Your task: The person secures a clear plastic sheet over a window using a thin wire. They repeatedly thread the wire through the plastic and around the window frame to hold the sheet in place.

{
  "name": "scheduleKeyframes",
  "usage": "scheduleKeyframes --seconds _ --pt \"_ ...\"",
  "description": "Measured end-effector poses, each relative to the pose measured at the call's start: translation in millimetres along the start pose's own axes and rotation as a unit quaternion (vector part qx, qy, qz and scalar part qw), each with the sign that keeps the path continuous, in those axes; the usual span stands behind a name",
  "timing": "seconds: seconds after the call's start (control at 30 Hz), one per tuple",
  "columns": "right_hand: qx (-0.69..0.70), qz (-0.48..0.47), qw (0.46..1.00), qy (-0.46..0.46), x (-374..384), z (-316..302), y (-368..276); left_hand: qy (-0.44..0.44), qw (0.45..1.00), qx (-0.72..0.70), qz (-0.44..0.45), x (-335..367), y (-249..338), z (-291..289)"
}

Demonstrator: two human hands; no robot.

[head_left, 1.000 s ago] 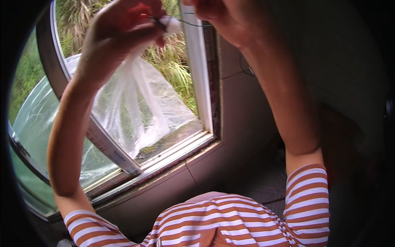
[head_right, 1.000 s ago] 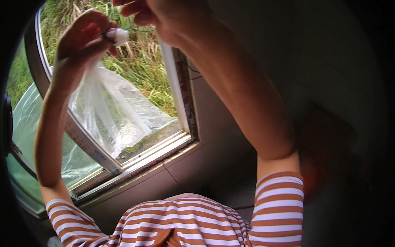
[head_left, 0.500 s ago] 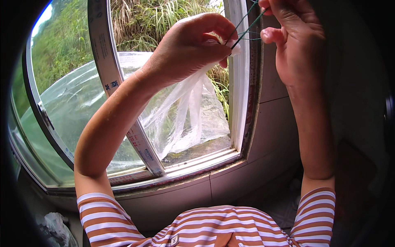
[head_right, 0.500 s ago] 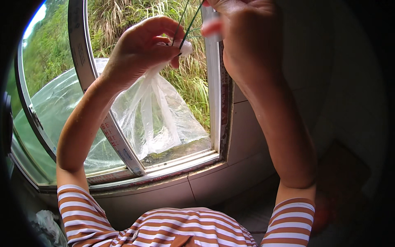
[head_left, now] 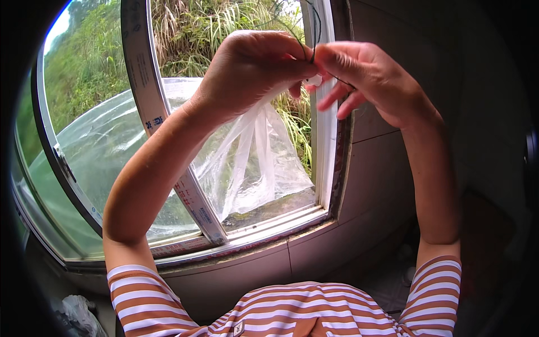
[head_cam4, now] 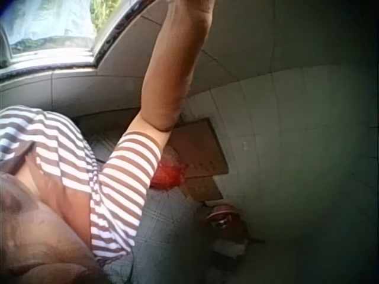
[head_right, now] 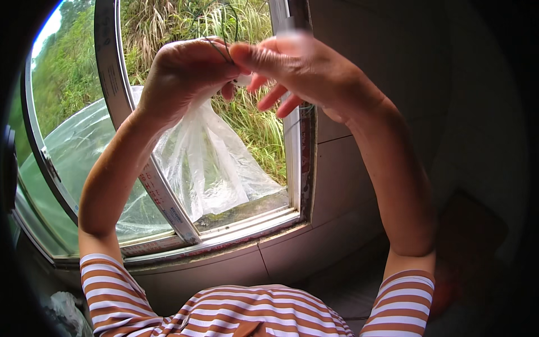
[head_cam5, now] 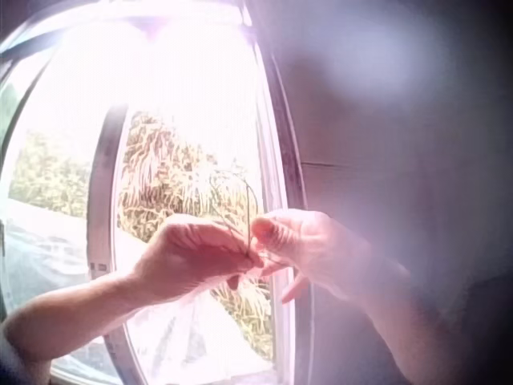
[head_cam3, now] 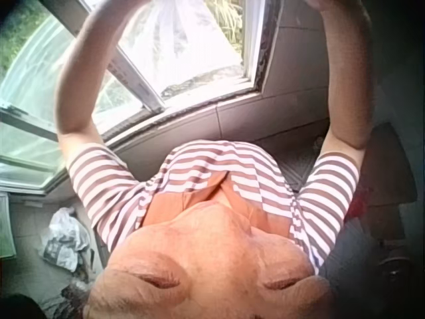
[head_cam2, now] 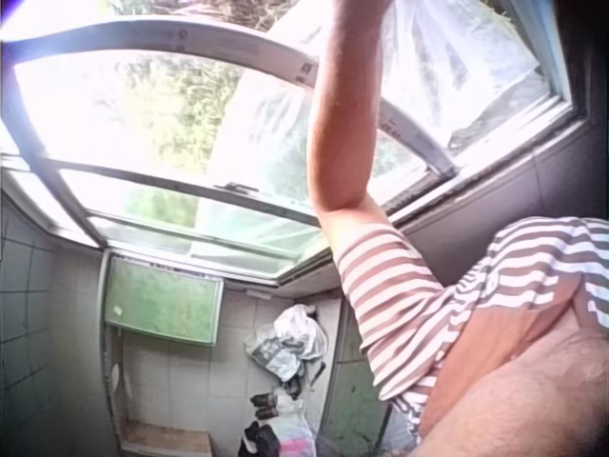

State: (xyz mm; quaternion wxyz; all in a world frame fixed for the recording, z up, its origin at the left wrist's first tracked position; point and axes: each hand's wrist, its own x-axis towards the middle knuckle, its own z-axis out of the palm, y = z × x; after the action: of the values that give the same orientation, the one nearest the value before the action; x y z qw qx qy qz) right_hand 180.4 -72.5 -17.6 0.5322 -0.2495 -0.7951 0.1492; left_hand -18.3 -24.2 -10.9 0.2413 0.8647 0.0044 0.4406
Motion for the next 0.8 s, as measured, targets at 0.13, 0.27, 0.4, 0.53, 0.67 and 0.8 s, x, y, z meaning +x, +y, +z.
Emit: scheduleKeyframes --seconds 0.13,0.27,0.4,0.53,0.67,0.8 --pt "0.026 0.008 1.000 -0.010 -9 -4 13 -0.008 0.996 -0.070 0.046 0 -2 -3" --pt "0.157 0.020 0.979 0.130 -13 1 19 0.012 0.996 -0.075 0.054 0 -2 -1" --pt "0.188 0.011 0.960 0.210 -12 -1 22 0.012 0.998 -0.044 0.042 0 -1 -3" --pt "0.187 0.004 0.952 0.242 -18 -1 19 0.016 0.999 -0.020 0.039 -1 0 -2" --pt "0.304 -0.027 0.935 0.182 -16 -18 34 0.029 0.999 0.034 -0.023 7 1 4" --pt "0.429 -0.046 0.885 0.175 3 6 8 -0.022 0.993 0.076 -0.092 12 15 5"
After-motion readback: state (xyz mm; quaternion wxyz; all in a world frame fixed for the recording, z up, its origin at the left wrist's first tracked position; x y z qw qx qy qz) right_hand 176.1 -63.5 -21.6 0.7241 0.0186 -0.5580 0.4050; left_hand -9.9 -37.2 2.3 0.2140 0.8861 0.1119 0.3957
